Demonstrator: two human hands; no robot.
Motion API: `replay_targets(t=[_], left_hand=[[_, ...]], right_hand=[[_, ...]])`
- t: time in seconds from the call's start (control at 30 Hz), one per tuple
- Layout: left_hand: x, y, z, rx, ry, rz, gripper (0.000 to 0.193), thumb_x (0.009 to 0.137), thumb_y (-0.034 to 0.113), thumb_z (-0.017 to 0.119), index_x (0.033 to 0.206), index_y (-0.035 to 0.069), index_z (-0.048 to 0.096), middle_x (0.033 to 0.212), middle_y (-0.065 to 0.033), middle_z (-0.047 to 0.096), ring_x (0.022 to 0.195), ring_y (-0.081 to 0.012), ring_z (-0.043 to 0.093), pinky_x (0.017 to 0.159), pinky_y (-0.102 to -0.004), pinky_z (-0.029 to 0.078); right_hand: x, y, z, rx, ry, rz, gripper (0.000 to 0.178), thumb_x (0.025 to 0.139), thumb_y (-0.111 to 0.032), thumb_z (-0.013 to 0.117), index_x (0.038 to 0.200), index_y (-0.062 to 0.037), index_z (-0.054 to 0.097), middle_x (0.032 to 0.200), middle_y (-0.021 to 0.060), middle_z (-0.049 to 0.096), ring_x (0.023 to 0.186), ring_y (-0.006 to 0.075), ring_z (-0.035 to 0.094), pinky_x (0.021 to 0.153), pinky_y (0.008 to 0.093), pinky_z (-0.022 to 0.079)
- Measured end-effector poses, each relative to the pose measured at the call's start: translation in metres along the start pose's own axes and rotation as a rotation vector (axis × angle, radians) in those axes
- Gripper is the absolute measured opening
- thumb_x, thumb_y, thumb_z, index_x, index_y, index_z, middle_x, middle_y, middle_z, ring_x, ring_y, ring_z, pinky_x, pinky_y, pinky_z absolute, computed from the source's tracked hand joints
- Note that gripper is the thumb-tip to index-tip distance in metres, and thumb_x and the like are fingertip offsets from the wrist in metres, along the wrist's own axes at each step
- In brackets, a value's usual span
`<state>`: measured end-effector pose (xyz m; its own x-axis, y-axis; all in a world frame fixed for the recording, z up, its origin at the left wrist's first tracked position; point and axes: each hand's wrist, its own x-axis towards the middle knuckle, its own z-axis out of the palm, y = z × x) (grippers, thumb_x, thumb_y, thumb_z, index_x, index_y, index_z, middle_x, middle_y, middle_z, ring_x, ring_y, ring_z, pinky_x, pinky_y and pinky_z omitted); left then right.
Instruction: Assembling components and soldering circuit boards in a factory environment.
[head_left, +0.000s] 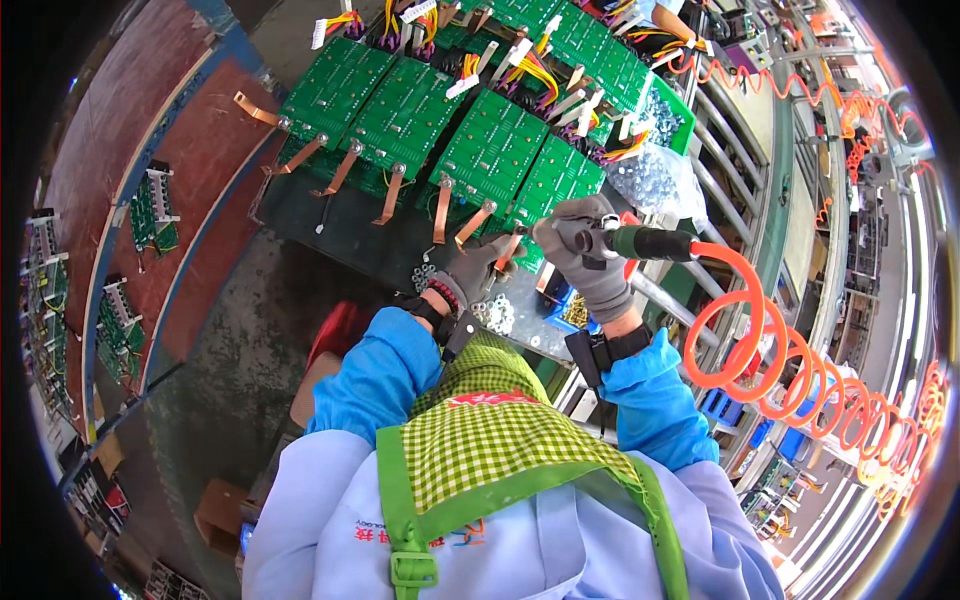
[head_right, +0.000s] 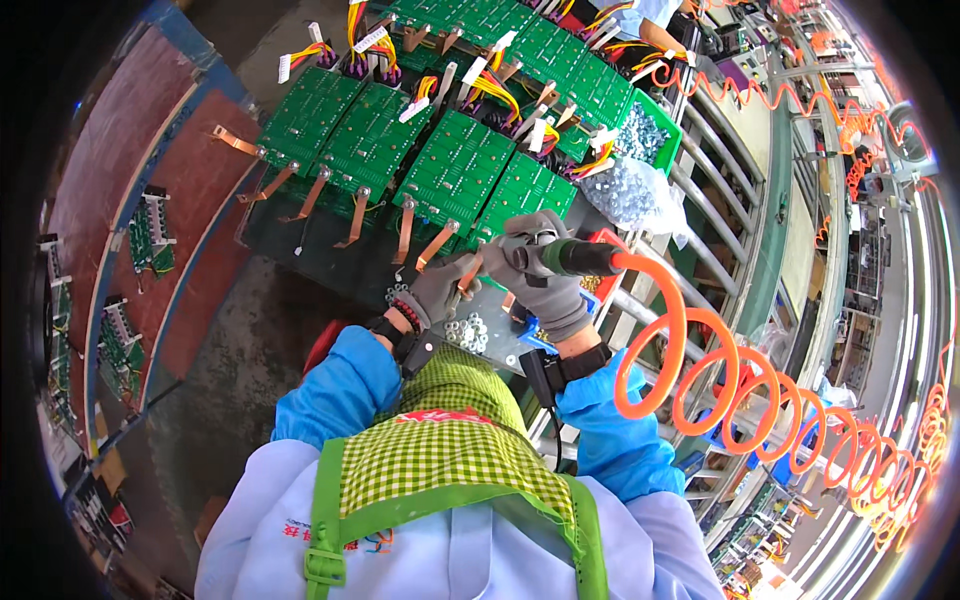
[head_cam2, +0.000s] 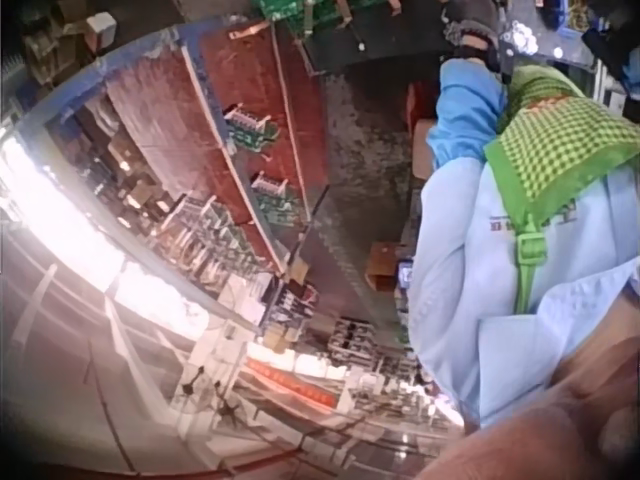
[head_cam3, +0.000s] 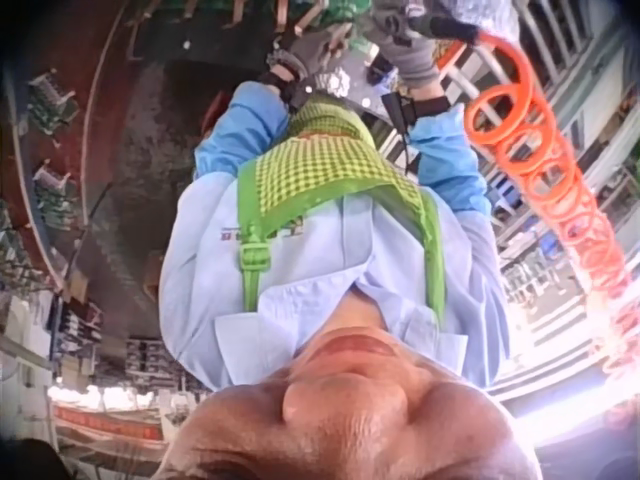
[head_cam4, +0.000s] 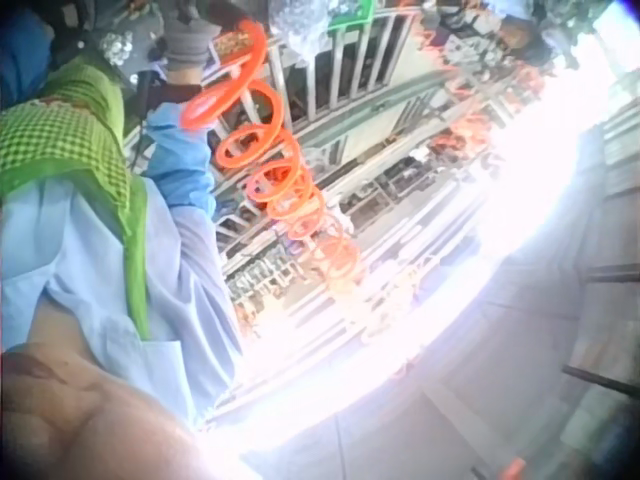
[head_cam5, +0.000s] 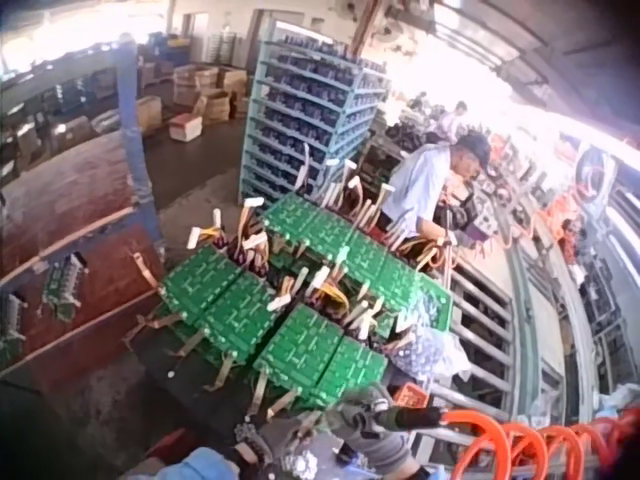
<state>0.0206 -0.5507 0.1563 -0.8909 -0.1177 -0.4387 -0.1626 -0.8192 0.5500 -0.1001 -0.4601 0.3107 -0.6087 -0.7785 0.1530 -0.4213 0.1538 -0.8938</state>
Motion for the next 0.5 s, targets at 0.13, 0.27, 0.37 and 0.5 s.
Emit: replay_targets(t=[0.13,0.27,0.37,0.5], left_hand=[[0.004,-0.005,-0.011,0.077,-0.111,0.077,0.036,0.099,0.026,0.050,0.126,0.003,0.054,0.102,-0.0052,0.063,0.080,-0.0116,0.060,0.069,-0.0242,0.049],[0.008,-0.004,-0.022,0.087,-0.204,0.034,0.034,0.097,0.031,0.051,0.116,0.005,0.062,0.093,-0.0034,0.066,0.073,-0.0098,0.059,0.065,-0.0235,0.046],[0.013,0.000,-0.030,0.135,-0.238,-0.005,0.034,0.097,0.026,0.050,0.123,0.007,0.058,0.087,-0.0018,0.064,0.071,-0.0084,0.057,0.062,-0.0228,0.044],[0.008,-0.002,-0.042,0.118,-0.159,-0.079,0.032,0.097,0.026,0.051,0.123,0.009,0.058,0.082,0.0001,0.063,0.062,-0.0069,0.054,0.054,-0.0205,0.039]], right_hand=[[-0.002,0.005,0.002,-0.064,0.040,0.013,0.035,0.073,-0.011,0.078,0.101,-0.0020,0.060,0.088,0.0042,0.062,0.077,0.0124,0.065,0.067,0.0272,0.053],[0.001,0.000,0.005,0.076,0.017,0.070,0.035,0.072,-0.013,0.080,0.099,-0.0031,0.061,0.089,0.0038,0.061,0.077,0.0106,0.062,0.066,0.0270,0.052],[0.011,-0.008,0.002,-0.025,-0.009,0.003,0.039,0.071,-0.014,0.082,0.103,-0.0031,0.062,0.089,0.0033,0.061,0.077,0.0102,0.061,0.067,0.0266,0.052],[0.018,-0.016,0.010,0.011,0.010,-0.012,0.043,0.070,-0.012,0.082,0.107,-0.0028,0.063,0.091,0.0041,0.062,0.078,0.0122,0.062,0.069,0.0282,0.052]])
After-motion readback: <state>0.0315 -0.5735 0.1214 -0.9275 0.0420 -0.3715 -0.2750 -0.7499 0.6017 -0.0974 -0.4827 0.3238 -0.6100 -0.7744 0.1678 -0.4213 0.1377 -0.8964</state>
